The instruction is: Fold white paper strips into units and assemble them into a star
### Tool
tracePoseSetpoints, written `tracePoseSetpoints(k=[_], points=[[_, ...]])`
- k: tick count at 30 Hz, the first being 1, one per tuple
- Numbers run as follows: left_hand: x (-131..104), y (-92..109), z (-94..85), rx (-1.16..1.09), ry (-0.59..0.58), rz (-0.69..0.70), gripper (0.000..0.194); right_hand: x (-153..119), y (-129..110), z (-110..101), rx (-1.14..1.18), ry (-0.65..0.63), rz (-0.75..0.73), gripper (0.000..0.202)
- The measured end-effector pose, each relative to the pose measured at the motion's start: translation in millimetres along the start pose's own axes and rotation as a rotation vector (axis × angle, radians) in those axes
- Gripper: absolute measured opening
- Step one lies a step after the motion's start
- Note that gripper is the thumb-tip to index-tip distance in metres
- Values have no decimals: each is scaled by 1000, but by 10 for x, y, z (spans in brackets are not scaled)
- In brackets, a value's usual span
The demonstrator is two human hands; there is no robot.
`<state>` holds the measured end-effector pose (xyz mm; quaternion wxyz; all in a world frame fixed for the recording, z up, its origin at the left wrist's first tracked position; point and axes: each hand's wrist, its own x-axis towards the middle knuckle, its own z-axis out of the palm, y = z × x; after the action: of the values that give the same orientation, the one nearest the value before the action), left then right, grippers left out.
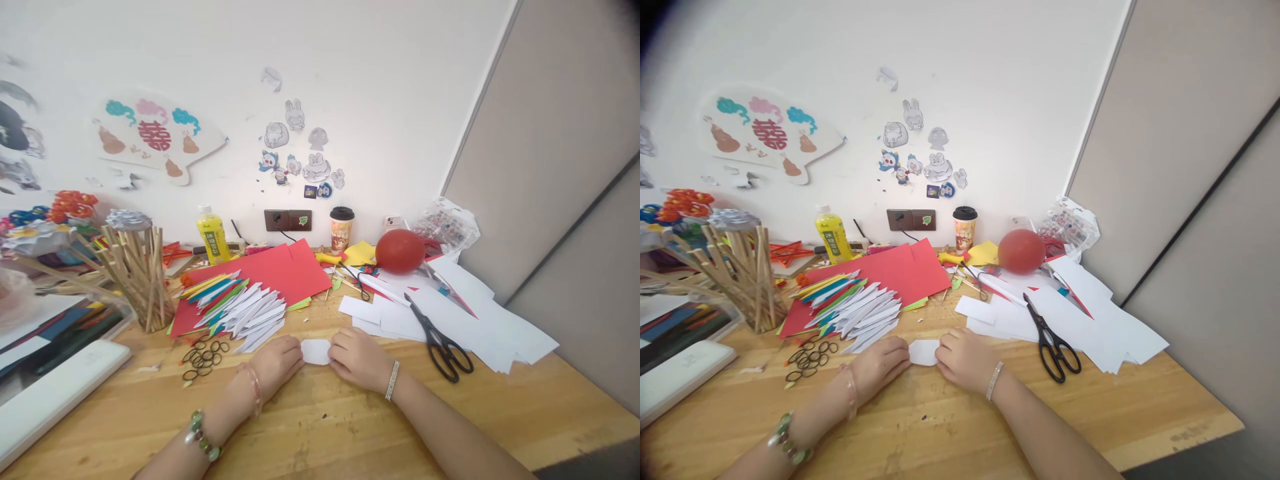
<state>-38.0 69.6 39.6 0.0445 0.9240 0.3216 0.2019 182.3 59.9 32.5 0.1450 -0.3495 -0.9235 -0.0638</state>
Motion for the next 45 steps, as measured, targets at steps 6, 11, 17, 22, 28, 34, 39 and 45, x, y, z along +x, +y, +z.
tracePoseSetpoints(k=[6,11,17,22,28,34,39,45], points=[[30,-14,30,80,-2,95,34,9,-73,53,57,31,123,9],[37,23,-8,79,6,-18,28,13,-84,69,224,71,224,5],[42,61,-46,40,-14,-39,27,6,-98,93,259,81,278,7],[33,50,-37,73,-38,0,30,5,-107,88,241,69,258,8],[41,12,37,39,-27,-94,27,25,-124,71,320,97,368,6],[61,-89,218,110,-10,-140,24,78,-134,169,316,137,515,12],[105,-81,247,274,-61,-162,21,84,-140,224,275,146,547,14],[172,25,218,384,-135,-264,22,95,-159,223,205,105,553,16]])
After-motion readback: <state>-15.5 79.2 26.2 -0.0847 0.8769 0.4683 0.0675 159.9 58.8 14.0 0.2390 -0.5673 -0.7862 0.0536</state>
